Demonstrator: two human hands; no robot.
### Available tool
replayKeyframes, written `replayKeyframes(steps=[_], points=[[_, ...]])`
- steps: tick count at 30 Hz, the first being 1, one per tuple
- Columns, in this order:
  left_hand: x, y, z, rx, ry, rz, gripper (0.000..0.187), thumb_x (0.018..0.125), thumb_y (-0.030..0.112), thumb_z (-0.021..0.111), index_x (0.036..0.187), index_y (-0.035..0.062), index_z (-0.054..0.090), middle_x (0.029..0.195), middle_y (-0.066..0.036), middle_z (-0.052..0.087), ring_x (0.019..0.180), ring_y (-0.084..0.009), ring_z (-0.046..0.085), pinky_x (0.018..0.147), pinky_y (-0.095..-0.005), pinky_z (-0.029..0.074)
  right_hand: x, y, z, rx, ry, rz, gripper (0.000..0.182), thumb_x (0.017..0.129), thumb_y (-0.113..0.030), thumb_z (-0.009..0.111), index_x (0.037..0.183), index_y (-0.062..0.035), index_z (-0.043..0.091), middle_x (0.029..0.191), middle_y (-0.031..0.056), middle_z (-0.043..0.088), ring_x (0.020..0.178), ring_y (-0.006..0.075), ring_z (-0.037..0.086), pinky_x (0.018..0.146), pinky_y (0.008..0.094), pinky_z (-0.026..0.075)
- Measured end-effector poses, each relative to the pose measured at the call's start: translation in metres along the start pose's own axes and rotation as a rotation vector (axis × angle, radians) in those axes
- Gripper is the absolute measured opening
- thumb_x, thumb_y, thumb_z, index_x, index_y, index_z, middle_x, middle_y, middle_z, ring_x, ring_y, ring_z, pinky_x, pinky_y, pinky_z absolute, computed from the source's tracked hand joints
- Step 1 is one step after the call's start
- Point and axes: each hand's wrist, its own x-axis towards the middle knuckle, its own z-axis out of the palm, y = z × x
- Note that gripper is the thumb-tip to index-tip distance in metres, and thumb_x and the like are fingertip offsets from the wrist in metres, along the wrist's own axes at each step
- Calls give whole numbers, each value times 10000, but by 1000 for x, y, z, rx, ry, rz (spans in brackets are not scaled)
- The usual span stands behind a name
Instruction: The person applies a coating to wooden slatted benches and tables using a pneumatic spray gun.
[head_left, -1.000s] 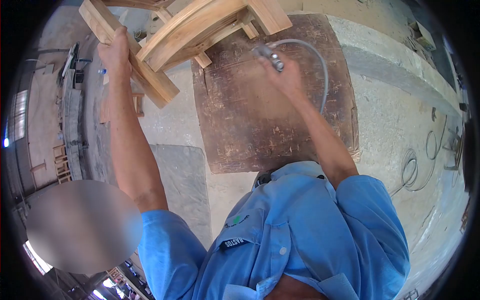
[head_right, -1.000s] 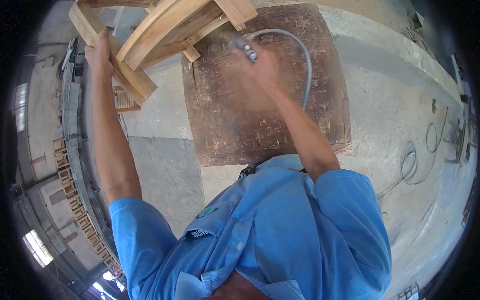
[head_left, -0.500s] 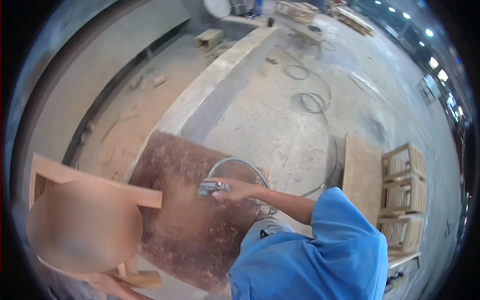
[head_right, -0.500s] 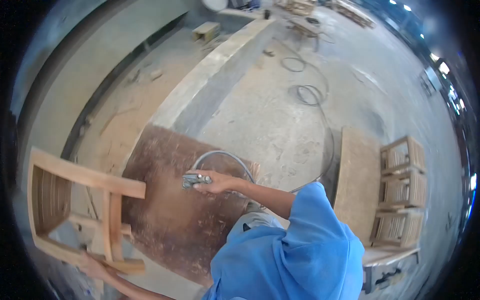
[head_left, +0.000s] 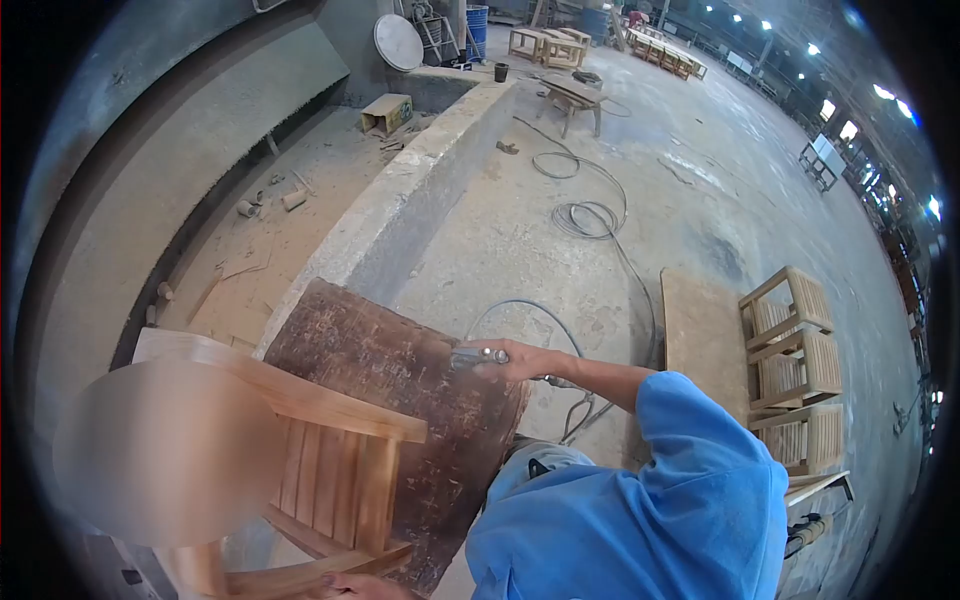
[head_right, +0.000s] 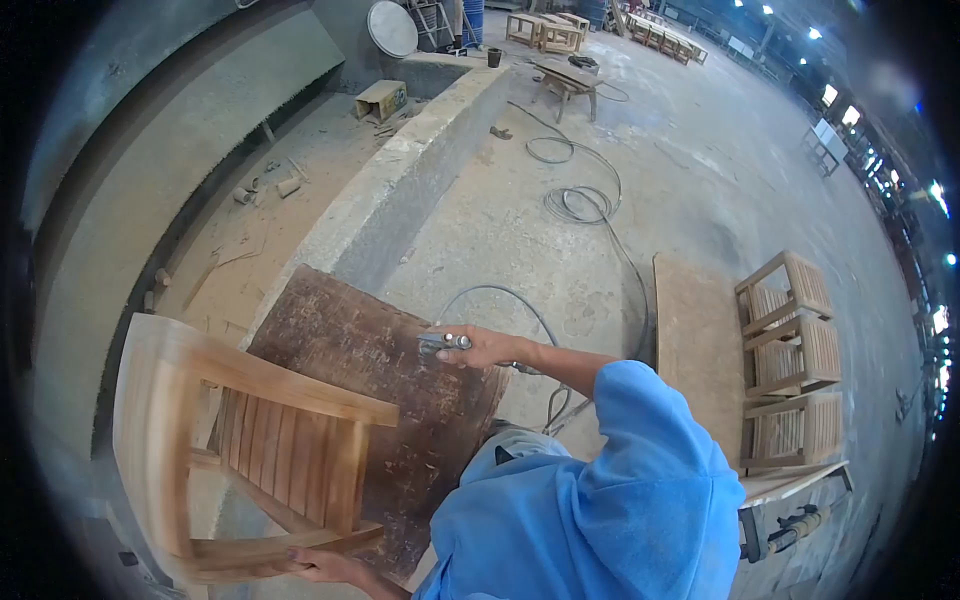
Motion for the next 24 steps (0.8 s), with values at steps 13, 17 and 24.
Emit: replayKeyframes(steps=[13,17,24], points=[[-21,-207,-57,81,-333,6,547,986,320,536,1206,-173,454,1170,-341,546,1054,-433,564,913,-460,460,-4,-8,12,-123,5,-64,427,973,-214,592,1372,-90,502,1177,33,610,1014,131,529,887,287,453],[13,-281,-56,286,-323,-25,500,985,266,517,1299,-116,437,1268,-288,510,1137,-360,525,993,-460,428,3,5,1,-163,4,32,453,962,-196,596,1391,-98,488,1245,38,598,1035,121,542,880,298,470],[21,-146,32,194,-85,-102,471,1032,255,442,1341,-100,429,1344,-243,490,1229,-315,490,1056,-399,370,36,23,-44,-215,-88,129,490,959,-194,603,1406,-52,463,1237,73,599,978,142,574,863,319,499]])
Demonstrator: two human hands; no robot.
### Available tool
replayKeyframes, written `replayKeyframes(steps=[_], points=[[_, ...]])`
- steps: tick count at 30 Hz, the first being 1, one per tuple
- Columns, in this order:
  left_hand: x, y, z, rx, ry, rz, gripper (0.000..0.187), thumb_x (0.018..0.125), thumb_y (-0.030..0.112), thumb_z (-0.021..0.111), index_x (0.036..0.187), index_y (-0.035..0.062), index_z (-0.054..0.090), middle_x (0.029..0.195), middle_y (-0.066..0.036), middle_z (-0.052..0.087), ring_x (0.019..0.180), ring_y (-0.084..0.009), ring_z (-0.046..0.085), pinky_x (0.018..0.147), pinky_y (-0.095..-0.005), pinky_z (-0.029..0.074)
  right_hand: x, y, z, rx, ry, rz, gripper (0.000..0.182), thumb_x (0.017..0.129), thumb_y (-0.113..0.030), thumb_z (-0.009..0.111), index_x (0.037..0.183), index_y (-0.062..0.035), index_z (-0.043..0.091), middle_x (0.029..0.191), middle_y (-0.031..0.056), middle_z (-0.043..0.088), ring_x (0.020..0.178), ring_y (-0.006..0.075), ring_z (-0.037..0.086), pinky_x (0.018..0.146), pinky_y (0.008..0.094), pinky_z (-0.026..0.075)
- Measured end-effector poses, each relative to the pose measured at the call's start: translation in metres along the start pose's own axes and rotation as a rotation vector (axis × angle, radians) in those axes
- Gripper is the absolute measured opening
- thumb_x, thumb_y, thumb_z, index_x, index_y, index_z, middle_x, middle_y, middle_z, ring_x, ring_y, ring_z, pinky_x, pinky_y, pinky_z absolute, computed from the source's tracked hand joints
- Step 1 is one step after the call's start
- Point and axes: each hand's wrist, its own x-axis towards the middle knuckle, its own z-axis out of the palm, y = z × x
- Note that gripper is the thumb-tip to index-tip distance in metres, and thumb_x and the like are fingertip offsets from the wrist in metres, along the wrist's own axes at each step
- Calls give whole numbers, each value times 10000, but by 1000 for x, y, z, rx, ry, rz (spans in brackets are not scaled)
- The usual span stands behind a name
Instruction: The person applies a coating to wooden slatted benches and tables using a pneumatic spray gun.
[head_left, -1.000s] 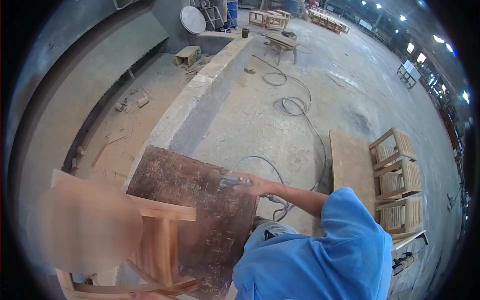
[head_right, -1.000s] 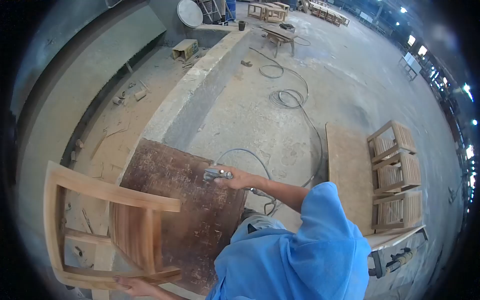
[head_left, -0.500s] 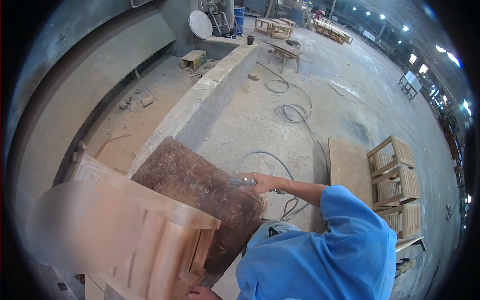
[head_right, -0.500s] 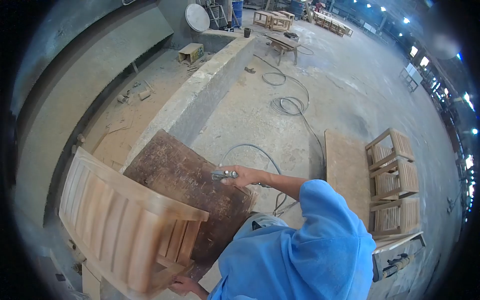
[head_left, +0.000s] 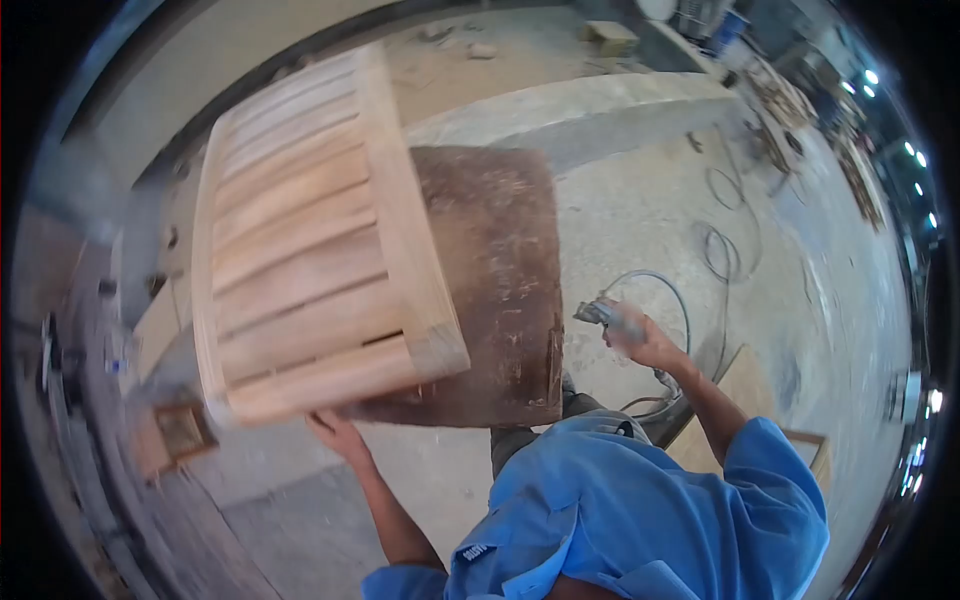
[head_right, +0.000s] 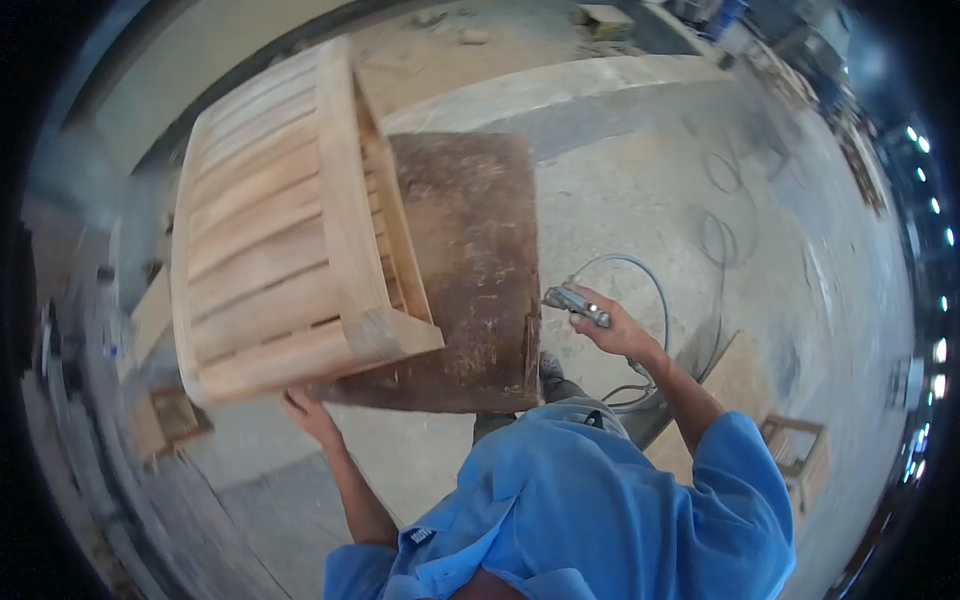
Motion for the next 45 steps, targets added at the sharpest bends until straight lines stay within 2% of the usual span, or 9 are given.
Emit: replayKeyframes(steps=[4,11,16,25,31,37,39,42,45], points=[[-56,42,58,-60,19,27,436,1020,227,491,1335,-72,448,1330,-210,509,1226,-290,496,1052,-384,373,19,21,-31,18,-46,-55,565,968,-305,596,1438,-43,423,967,63,645,820,111,609,655,255,506],[-128,153,155,-532,-112,-252,538,1044,359,389,1469,42,302,1458,-122,404,1314,-268,433,1060,-433,377,50,10,-112,198,-192,-143,617,953,-374,620,1401,17,457,938,81,631,846,140,586,796,303,501],[-104,213,175,-619,-18,-359,533,1028,403,387,1472,116,323,1476,-96,397,1357,-260,380,1073,-491,342,51,-32,-180,319,-200,-248,693,905,-463,660,1382,8,487,845,52,649,666,63,566,469,183,381],[-113,177,198,-765,-324,-169,538,1017,364,412,1469,76,357,1492,-70,411,1348,-247,400,1086,-383,345,49,-55,-212,480,-293,-562,656,897,-425,685,1370,-6,508,896,74,665,724,84,583,551,200,423],[-215,61,214,-186,-372,-512,478,921,181,519,1380,50,494,1343,-62,547,1209,-217,521,985,-369,418,57,-74,-192,526,-459,-743,503,919,-205,673,1351,7,526,918,72,680,782,113,608,733,258,503],[-327,46,167,93,-210,-761,427,881,276,576,1271,104,584,933,-48,667,798,-155,642,501,-284,453,76,-52,-197,549,-246,-749,497,911,-210,693,1329,14,545,908,73,685,798,116,614,745,270,508],[-364,6,136,193,-230,-840,427,940,321,519,1322,132,527,1118,-63,649,972,-239,638,746,-472,495,81,-47,-213,574,-138,-700,521,911,-256,696,1322,26,544,910,76,679,788,117,612,731,266,505],[-423,-43,100,216,-232,-986,316,867,237,585,1144,95,636,898,-37,686,783,-189,663,599,-385,519,89,-37,-240,572,5,-664,526,928,-295,673,1323,28,544,880,71,666,762,110,601,696,257,492],[-466,-110,79,1154,-1000,-133,231,814,308,625,830,88,691,940,-135,694,913,-334,665,781,-455,531,91,-30,-262,551,105,-686,537,943,-333,649,1329,23,540,831,60,651,733,97,588,642,244,470]])
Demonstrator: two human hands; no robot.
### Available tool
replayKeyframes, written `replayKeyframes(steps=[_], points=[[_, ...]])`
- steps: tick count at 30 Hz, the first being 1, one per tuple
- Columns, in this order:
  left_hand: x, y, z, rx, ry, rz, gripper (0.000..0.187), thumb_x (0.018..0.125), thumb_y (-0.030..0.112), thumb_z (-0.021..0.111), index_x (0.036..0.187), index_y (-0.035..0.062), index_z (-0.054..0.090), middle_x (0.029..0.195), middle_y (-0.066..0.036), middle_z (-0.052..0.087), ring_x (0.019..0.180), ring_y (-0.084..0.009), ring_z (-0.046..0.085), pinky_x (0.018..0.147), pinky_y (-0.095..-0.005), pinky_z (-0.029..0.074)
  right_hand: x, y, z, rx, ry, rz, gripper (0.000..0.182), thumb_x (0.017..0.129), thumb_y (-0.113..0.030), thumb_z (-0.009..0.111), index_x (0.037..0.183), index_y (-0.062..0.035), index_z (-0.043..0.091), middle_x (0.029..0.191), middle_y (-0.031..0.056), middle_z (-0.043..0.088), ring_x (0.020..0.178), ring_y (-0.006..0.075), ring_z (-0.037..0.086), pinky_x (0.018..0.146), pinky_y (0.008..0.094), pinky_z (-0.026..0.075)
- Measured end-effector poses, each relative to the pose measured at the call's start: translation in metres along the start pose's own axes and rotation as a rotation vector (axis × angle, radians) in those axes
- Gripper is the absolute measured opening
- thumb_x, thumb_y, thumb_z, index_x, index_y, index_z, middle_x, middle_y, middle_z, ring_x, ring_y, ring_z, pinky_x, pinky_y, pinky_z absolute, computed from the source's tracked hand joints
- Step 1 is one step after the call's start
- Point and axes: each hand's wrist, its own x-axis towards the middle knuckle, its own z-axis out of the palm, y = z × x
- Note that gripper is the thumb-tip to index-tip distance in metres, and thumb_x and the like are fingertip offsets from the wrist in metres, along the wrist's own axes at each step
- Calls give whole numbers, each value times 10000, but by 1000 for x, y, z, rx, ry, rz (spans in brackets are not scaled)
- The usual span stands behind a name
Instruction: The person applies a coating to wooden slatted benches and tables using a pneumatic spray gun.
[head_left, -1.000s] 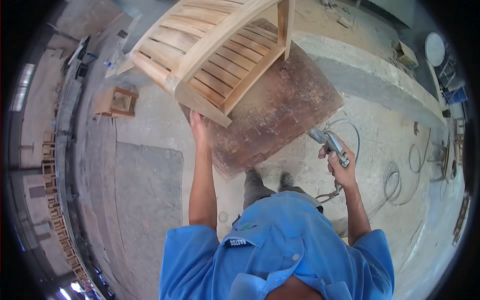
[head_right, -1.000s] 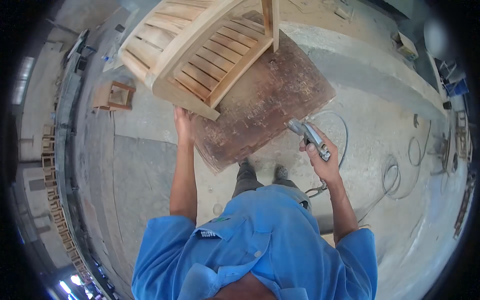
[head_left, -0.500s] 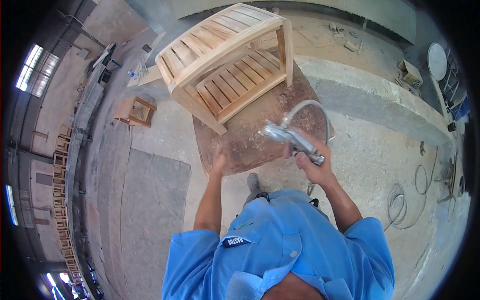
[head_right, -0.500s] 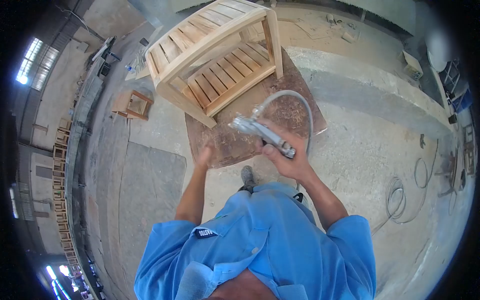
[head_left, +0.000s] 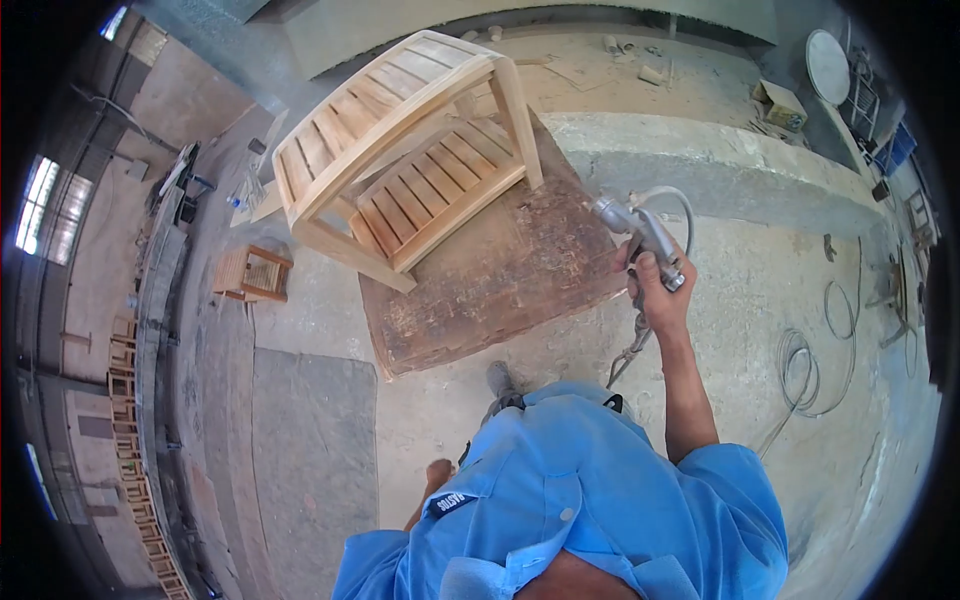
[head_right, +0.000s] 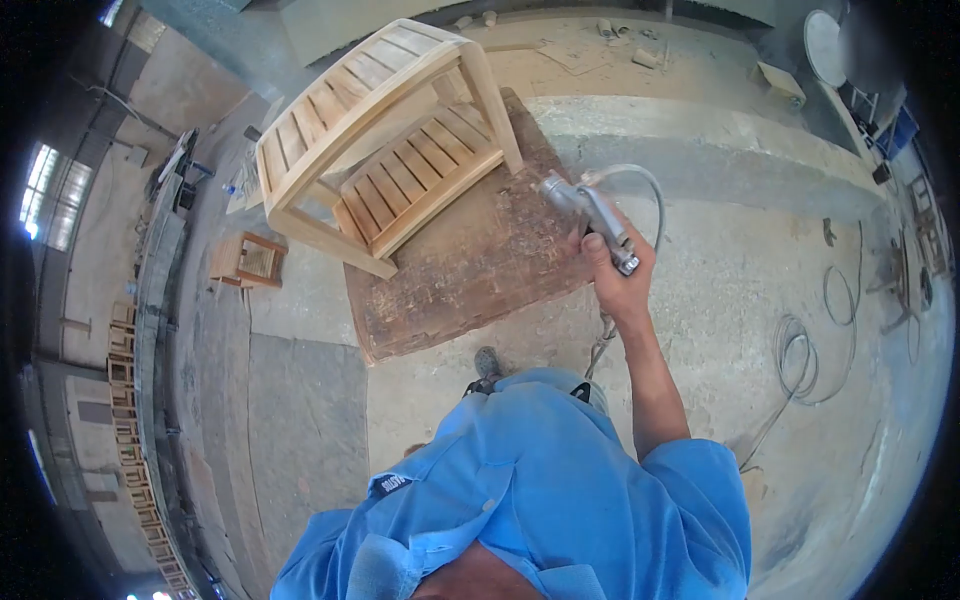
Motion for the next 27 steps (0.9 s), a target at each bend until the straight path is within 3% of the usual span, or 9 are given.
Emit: replayKeyframes(steps=[2,5,6,8,10,17,21,24,27], points=[[-12,8,9,-99,109,29,241,807,313,633,833,82,697,928,-149,690,935,-346,658,793,-475,524,-1,-5,-11,-24,48,25,553,946,-359,639,1334,22,536,801,53,641,711,88,579,596,230,450],[10,13,10,-71,59,-6,250,844,318,616,940,99,688,954,-123,690,916,-326,667,746,-482,523,-1,-6,-16,-55,121,-63,559,943,-364,642,1341,12,533,792,51,649,664,71,564,521,204,422],[13,12,4,-241,66,-58,260,856,317,602,1001,109,662,971,-108,681,913,-307,661,741,-472,515,-3,-8,-18,-56,135,-61,558,943,-365,642,1341,9,533,793,51,651,657,70,562,511,199,418],[10,31,-38,-1085,91,-353,308,880,313,573,1124,129,611,1007,-77,663,909,-269,648,729,-452,499,-6,-6,-22,-59,122,-37,557,942,-364,644,1342,7,533,796,55,654,659,74,568,510,202,423],[-7,70,-101,-1375,149,-457,379,904,310,545,1247,150,560,1042,-47,645,905,-231,635,717,-432,483,-9,-5,-25,-57,103,-12,556,938,-356,652,1342,7,534,807,58,657,675,81,579,527,207,436],[-17,106,-157,-1368,179,-445,416,921,295,549,1316,164,533,1063,-51,656,904,-196,638,680,-379,472,-25,27,-43,-160,75,40,494,929,-271,680,1311,19,561,956,64,678,833,96,599,752,245,488],[-37,110,-136,-1349,117,-495,379,919,299,563,1269,157,551,1023,-45,653,897,-193,637,688,-384,476,-38,78,-53,-207,71,152,434,926,-225,674,1276,19,589,1022,77,689,891,92,591,811,251,482],[-44,81,-75,-1303,10,-607,342,915,286,564,1231,157,555,1006,-42,648,899,-196,637,709,-409,483,-37,103,-48,-297,81,127,406,911,-200,677,1255,4,609,997,84,696,877,84,590,805,251,482],[-63,49,-44,-1099,177,-228,164,899,226,553,940,75,602,847,-51,612,761,-185,622,667,-356,541,-28,107,-34,-345,137,161,395,895,-192,679,1243,-14,622,978,107,703,851,85,592,777,262,487]])
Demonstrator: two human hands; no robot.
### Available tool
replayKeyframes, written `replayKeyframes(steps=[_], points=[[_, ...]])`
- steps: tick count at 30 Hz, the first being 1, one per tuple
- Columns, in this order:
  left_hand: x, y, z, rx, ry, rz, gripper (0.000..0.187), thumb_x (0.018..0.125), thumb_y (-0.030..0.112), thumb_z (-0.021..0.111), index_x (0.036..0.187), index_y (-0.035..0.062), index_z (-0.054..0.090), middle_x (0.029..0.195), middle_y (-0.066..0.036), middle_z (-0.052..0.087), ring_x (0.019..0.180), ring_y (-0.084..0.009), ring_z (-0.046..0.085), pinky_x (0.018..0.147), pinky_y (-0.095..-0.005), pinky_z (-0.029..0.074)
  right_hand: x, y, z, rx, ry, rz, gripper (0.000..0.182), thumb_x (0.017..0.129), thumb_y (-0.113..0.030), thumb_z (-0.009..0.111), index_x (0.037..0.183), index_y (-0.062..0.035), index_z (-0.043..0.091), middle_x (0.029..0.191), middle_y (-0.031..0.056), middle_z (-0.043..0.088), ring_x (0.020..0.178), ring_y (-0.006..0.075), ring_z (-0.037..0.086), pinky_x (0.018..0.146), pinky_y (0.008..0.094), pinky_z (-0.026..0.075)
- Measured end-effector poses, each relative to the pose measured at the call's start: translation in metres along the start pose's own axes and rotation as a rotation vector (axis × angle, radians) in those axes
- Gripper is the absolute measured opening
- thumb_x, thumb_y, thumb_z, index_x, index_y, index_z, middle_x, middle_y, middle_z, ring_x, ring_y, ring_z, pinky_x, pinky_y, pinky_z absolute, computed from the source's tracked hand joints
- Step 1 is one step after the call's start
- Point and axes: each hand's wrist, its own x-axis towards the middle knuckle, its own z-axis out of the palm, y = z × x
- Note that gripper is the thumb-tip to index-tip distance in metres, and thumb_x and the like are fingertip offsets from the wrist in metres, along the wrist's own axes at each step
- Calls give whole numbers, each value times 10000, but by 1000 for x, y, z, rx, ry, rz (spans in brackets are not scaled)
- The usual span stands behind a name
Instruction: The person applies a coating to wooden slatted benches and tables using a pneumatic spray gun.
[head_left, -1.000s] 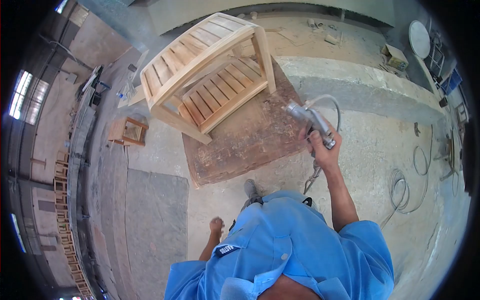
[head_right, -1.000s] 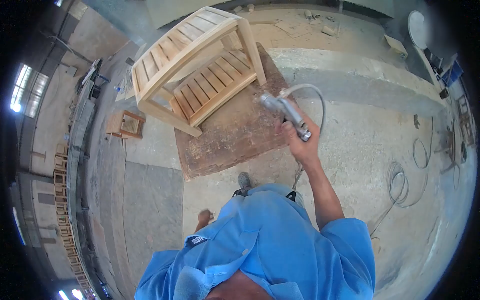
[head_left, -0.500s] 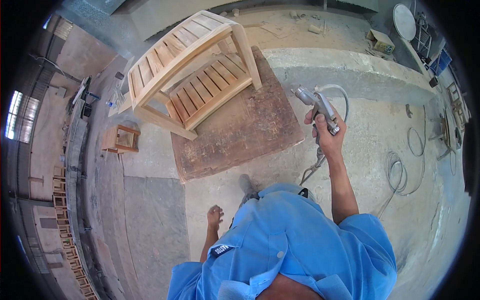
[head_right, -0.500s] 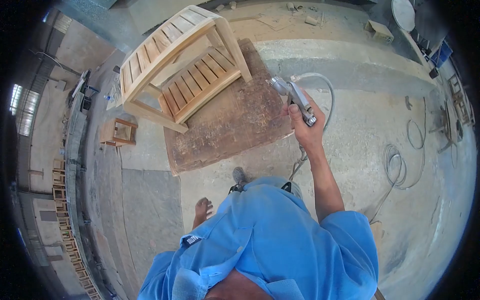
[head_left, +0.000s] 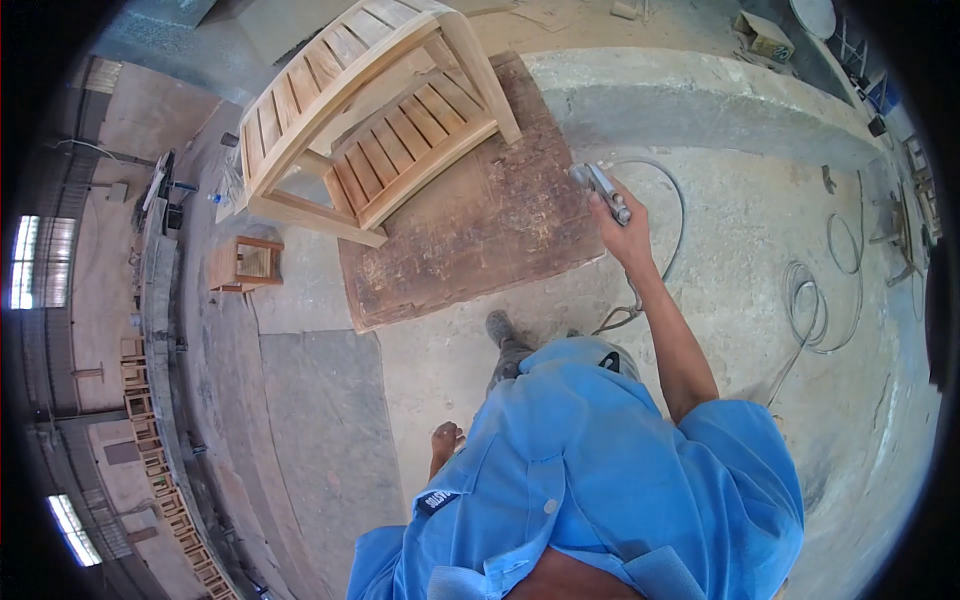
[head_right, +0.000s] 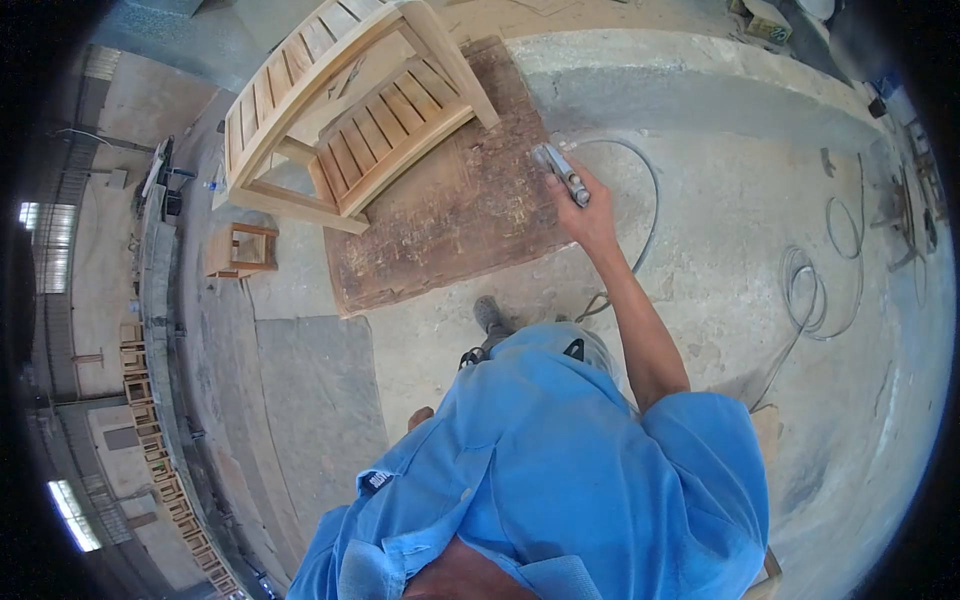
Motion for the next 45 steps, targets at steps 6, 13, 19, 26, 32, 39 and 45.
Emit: replayKeyframes(steps=[6,13,19,26,32,39,45], points=[[-12,-15,-19,42,42,36,206,896,240,548,998,74,613,869,-48,621,789,-186,631,705,-394,541,-5,16,44,-7,-189,53,418,878,-235,697,1238,-33,631,912,138,717,774,108,609,713,287,493],[-24,44,-13,-321,193,-363,468,907,340,567,1331,150,515,1122,-60,665,977,-211,650,783,-458,495,-26,-5,101,18,-443,62,454,864,-282,701,1251,-55,631,914,180,710,786,197,672,731,319,511],[-19,41,-20,-308,206,-372,473,911,351,570,1333,144,514,1136,-79,663,988,-225,654,775,-448,498,-35,-4,148,17,-611,19,504,852,-357,702,1258,-67,632,983,226,703,915,309,703,804,385,527],[-12,15,-25,-367,232,-410,504,912,356,573,1355,129,498,1156,-94,657,1006,-247,654,781,-460,498,-27,2,179,-8,-664,79,510,864,-377,687,1273,-79,622,973,217,707,922,317,703,795,389,525],[5,-24,-6,-279,176,-289,509,912,328,589,1363,115,491,1153,-123,657,1007,-256,653,782,-440,504,0,-8,175,-119,-514,44,475,875,-374,678,1263,-105,630,893,189,708,830,296,703,743,378,525],[38,-21,15,-14,153,-261,456,876,293,634,1231,6,627,1143,-178,675,1007,-249,660,854,-340,521,40,-10,172,-297,-324,21,441,867,-344,690,1247,-125,639,901,181,706,865,331,698,768,377,523],[52,22,1,-275,135,-398,454,886,277,620,1248,5,595,1073,-160,697,987,-252,666,796,-383,540,28,-47,206,-277,-667,278,426,861,-319,700,1236,-124,646,910,182,707,885,316,700,794,394,520]])
